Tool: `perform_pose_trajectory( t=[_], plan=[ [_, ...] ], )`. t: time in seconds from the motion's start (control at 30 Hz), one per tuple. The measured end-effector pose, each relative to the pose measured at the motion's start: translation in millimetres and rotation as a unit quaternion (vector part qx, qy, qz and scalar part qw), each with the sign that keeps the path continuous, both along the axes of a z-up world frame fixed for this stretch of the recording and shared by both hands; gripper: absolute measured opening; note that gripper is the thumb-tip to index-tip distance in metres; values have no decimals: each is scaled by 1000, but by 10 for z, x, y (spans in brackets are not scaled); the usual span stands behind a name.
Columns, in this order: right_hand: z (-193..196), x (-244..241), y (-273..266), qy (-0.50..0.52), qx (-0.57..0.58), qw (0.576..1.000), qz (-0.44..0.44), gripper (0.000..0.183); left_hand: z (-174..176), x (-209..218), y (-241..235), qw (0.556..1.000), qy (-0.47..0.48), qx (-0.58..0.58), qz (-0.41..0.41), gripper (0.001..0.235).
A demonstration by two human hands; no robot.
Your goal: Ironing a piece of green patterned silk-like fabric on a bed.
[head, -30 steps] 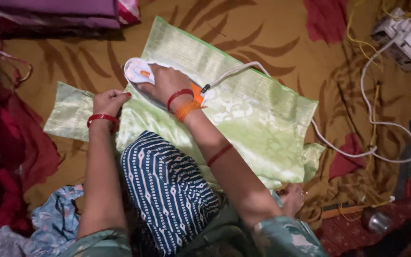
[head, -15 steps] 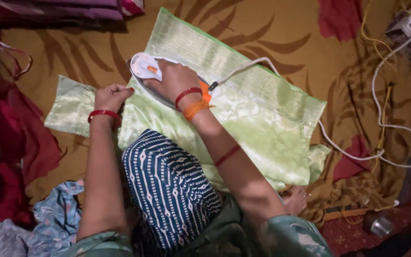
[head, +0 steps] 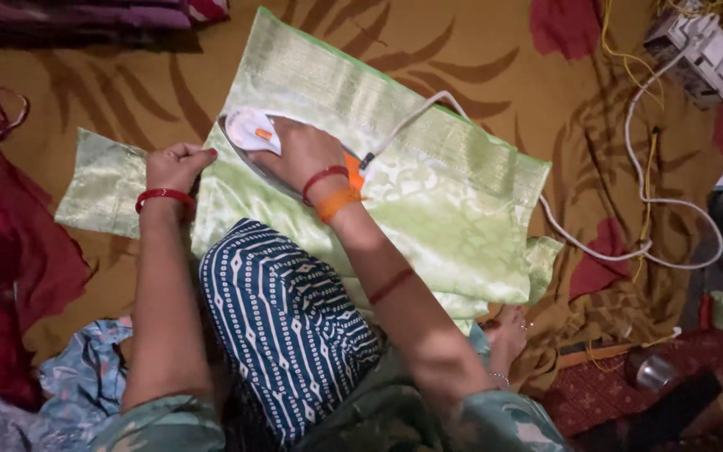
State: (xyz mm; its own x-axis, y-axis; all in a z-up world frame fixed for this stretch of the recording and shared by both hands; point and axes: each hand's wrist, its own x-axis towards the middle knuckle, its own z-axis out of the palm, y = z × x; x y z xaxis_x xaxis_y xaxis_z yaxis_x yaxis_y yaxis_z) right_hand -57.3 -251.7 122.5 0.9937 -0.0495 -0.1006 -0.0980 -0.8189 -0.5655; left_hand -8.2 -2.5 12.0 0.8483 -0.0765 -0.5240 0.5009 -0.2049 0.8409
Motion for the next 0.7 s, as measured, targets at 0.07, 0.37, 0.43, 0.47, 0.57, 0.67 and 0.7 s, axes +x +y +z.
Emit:
perform_pose_trajectory(
  t=[0.07,0.37,0.43,0.47,0.57,0.67,0.7],
  plan=[
    [21,-98,-34,11,-9,1000,3,55,-63,35,0,1000,-12,5,3,14],
    [54,214,-40,11,-13,1000,-1,53,-174,54,57,999,-4,46,-2,16],
    [40,382,-35,-8,-1,1000,-2,55,-175,61,62,999,-6,46,1,16],
    [20,468,-30,-11,-9,1000,-4,55,-160,62,61,999,-11,38,2,15],
    [25,663,-30,-2,-23,1000,-6,55,-122,66,25,999,-14,29,2,15],
    [17,724,-4,3,-26,1000,-12,57,-48,64,22,1000,-7,27,7,16],
    [3,706,-7,-2,-24,1000,-20,58,-24,54,11,1000,0,27,8,16]
  ],
)
